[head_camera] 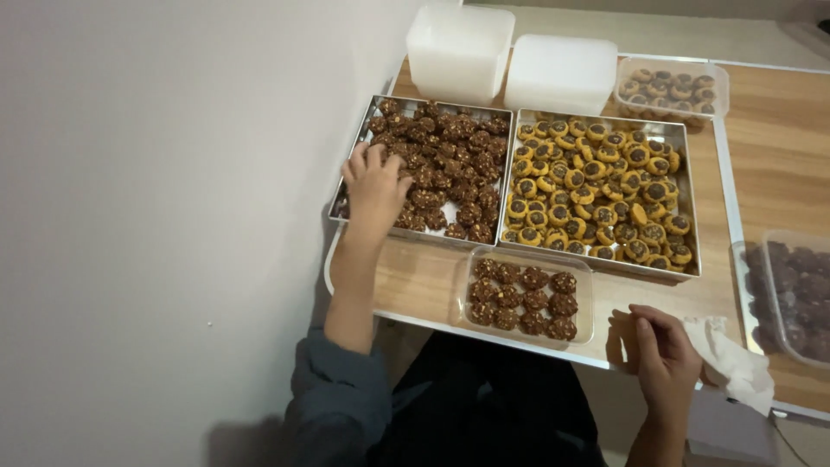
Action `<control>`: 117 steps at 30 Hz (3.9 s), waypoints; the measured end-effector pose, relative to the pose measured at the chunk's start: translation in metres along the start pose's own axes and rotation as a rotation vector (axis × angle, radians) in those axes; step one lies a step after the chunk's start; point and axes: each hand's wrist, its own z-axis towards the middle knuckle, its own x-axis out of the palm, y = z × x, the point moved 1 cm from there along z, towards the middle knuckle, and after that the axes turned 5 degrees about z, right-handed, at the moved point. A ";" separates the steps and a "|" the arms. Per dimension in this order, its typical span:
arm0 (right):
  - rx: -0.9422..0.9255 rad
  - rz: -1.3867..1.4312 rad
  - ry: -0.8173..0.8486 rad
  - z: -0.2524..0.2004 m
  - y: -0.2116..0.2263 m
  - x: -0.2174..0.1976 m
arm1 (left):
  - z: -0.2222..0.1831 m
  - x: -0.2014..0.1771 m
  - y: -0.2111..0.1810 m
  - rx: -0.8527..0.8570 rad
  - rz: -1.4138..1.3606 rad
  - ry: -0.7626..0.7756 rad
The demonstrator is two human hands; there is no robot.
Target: The person is picking up chocolate-covered cookies from a large metal tray and neatly arranging them into a small clear plastic container.
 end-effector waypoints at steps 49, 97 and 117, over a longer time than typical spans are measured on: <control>0.016 0.016 -0.009 0.001 -0.012 -0.002 | 0.019 0.067 -0.001 0.020 -0.095 -0.069; -0.010 -0.010 -0.002 0.002 -0.009 -0.002 | 0.026 0.089 0.015 -0.029 -0.144 -0.158; -0.030 0.022 0.006 0.002 -0.014 -0.003 | 0.022 0.086 -0.007 0.170 -0.133 -0.115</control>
